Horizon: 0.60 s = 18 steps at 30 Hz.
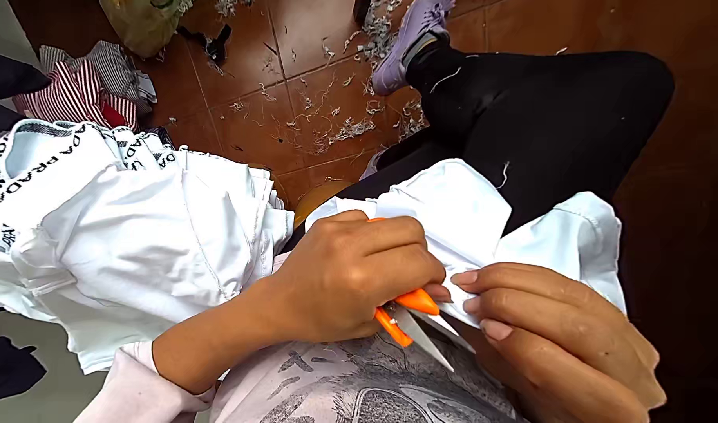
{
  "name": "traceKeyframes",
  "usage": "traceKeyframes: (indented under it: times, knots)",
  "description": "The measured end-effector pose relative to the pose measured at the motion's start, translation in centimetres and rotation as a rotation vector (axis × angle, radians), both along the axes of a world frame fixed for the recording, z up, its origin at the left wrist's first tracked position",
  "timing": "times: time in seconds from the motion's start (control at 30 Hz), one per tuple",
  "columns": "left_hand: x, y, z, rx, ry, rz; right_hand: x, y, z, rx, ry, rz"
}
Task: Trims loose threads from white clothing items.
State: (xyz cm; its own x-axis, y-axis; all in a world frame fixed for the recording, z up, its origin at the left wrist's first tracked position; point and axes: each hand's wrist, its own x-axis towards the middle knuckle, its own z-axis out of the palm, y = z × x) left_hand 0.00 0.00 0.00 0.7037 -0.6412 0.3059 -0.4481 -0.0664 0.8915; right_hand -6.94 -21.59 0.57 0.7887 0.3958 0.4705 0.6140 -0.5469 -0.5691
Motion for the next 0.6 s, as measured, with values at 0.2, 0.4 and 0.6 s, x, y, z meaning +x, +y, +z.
traceKeyframes:
  times: [0.2, 0.4, 0.6]
  knots:
    - [1.8, 1.1, -1.6, 0.086, 0.118, 0.313, -0.1, 0.0, 0.0, 0.024, -0.002, -0.014]
    - [0.7, 1.0, -0.1, -0.066, 0.294, -0.101, -0.1, 0.0, 0.4, -0.015, -0.001, 0.025]
    - [0.6, 0.8, -0.3, -0.022, 0.181, -0.164, -0.1, 0.6, -0.2, -0.015, -0.056, 0.069]
